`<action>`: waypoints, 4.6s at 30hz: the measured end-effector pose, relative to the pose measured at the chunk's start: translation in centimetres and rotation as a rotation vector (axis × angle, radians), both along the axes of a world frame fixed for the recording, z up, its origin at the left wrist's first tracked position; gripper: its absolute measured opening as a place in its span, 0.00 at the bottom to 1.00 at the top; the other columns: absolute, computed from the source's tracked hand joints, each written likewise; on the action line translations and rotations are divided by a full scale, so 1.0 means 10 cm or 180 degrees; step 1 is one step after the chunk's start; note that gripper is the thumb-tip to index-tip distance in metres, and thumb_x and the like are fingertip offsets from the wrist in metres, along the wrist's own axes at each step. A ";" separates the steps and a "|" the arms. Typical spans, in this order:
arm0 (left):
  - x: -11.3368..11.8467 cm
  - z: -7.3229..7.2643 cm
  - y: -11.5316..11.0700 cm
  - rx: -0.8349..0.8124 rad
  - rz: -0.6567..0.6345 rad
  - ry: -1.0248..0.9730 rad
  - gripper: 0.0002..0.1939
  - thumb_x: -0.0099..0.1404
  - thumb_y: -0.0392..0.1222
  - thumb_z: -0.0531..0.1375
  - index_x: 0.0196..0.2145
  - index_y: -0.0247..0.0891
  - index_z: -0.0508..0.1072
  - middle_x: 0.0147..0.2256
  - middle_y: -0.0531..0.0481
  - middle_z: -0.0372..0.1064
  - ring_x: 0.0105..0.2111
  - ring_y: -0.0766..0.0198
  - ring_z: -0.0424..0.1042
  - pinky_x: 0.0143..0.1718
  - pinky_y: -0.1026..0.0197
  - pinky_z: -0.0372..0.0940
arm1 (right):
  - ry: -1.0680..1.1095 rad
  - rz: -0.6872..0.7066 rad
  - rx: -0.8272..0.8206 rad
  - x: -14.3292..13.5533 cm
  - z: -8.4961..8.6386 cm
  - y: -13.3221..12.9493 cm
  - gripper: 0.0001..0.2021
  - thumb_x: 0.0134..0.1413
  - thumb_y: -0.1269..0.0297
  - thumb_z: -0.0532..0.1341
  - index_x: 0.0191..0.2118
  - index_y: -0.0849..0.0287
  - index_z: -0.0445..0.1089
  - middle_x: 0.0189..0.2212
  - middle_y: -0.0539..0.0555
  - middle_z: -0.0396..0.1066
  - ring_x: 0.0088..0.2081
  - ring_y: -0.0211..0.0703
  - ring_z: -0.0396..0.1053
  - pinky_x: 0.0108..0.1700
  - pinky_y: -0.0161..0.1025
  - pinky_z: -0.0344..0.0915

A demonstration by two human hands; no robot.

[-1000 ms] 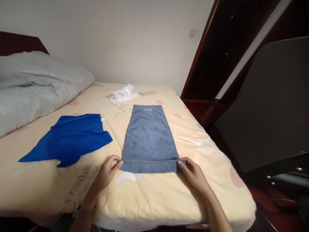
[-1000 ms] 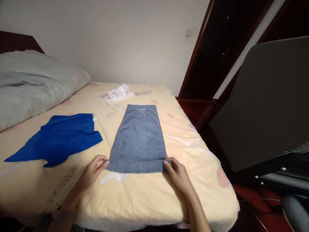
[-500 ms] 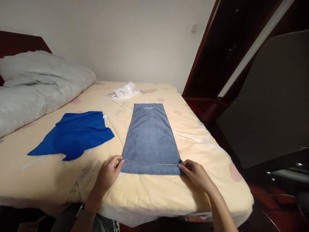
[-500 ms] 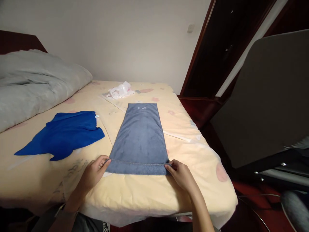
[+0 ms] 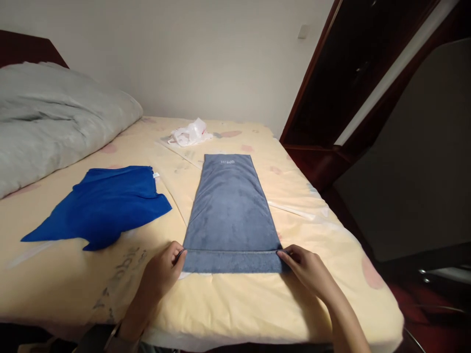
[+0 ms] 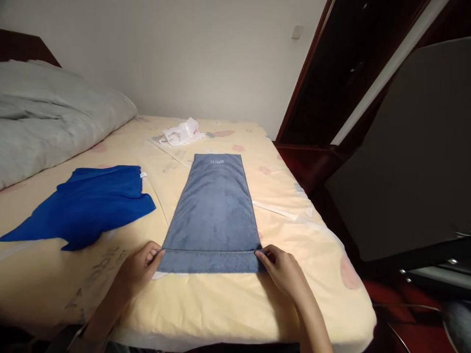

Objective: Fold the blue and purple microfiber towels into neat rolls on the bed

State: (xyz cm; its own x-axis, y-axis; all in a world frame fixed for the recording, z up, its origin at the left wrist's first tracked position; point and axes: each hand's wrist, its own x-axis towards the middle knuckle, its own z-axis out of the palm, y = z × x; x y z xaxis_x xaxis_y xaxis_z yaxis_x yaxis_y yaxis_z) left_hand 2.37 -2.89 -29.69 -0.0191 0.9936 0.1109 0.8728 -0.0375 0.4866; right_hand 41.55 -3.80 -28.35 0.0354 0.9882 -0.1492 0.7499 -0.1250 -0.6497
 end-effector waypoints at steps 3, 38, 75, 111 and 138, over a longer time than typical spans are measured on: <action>-0.02 0.00 0.01 -0.0173 -0.0035 -0.0181 0.10 0.65 0.49 0.53 0.29 0.43 0.67 0.24 0.54 0.69 0.26 0.62 0.70 0.27 0.64 0.58 | -0.0122 -0.0077 -0.0070 0.00 -0.04 0.00 0.17 0.59 0.45 0.57 0.32 0.51 0.72 0.29 0.52 0.78 0.32 0.51 0.75 0.32 0.39 0.63; -0.09 0.13 -0.09 -0.0710 0.0022 -0.0297 0.16 0.64 0.52 0.56 0.24 0.42 0.61 0.17 0.58 0.60 0.21 0.65 0.63 0.25 0.64 0.52 | 0.0012 -0.0351 -0.0048 -0.02 -0.13 -0.03 0.11 0.58 0.49 0.58 0.37 0.50 0.67 0.24 0.48 0.73 0.25 0.44 0.69 0.28 0.37 0.57; -0.09 -0.06 0.09 0.0146 -0.0289 -0.0992 0.15 0.66 0.53 0.57 0.42 0.40 0.70 0.27 0.54 0.67 0.28 0.62 0.71 0.31 0.63 0.65 | 0.0849 -0.0207 0.0516 -0.11 -0.11 0.01 0.22 0.58 0.50 0.60 0.55 0.53 0.66 0.37 0.55 0.78 0.39 0.50 0.76 0.42 0.43 0.69; -0.11 0.01 0.00 0.0684 -0.1670 0.0074 0.22 0.60 0.30 0.57 0.51 0.43 0.74 0.51 0.46 0.74 0.52 0.56 0.71 0.57 0.52 0.66 | -0.0317 0.1176 0.1014 -0.33 -0.06 -0.05 0.21 0.54 0.67 0.60 0.55 0.53 0.73 0.56 0.58 0.71 0.55 0.55 0.69 0.58 0.52 0.66; -0.07 -0.11 0.17 0.0526 0.0079 -0.1665 0.19 0.70 0.53 0.52 0.52 0.39 0.65 0.42 0.43 0.77 0.45 0.55 0.77 0.47 0.56 0.70 | 0.0809 -0.0682 0.1019 -0.16 0.01 0.07 0.22 0.61 0.45 0.54 0.45 0.57 0.74 0.43 0.59 0.79 0.45 0.56 0.75 0.43 0.42 0.70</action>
